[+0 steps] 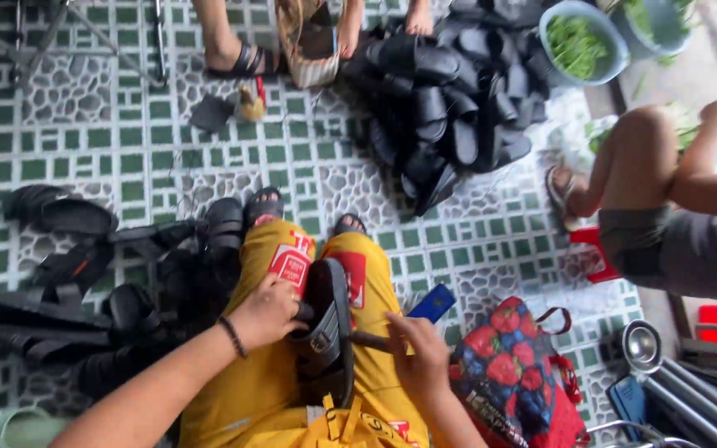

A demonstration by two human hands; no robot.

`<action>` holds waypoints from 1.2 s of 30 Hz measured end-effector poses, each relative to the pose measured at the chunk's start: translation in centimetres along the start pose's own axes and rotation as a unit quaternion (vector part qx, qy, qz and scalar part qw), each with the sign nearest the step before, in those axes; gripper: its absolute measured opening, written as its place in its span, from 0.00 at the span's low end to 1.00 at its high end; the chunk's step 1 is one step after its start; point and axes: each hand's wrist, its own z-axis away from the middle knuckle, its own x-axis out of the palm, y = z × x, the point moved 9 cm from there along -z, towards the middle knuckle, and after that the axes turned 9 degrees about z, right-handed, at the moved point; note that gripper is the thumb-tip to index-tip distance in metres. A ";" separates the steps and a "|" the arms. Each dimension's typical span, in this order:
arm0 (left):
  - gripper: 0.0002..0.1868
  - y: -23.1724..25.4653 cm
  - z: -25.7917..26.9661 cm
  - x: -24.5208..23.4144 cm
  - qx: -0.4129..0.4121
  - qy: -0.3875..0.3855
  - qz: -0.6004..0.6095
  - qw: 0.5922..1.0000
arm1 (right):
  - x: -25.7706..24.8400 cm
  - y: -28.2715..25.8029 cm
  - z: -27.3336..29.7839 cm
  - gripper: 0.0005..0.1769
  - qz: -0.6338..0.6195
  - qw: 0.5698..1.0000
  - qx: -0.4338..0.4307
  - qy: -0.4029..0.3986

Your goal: The person sits on the floor and scrubs the interior of a black shoe using a small brush. They repeatedly rub the inside surface while holding the shoe steady with their other hand.

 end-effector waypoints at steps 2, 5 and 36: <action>0.22 -0.6 1.2 -1.3 -0.049 -0.005 0.060 0.997 | 1.5 -2.6 -1.6 0.15 0.051 0.996 -0.033 -0.071; 0.23 -2.6 4.1 -2.0 -0.149 0.003 0.168 0.974 | 6.5 -3.2 -1.0 0.15 0.146 0.952 -0.033 -0.267; 0.23 -0.2 2.3 1.0 -0.194 0.026 0.654 0.731 | 9.4 -0.5 0.2 0.15 0.009 0.931 -0.008 -0.365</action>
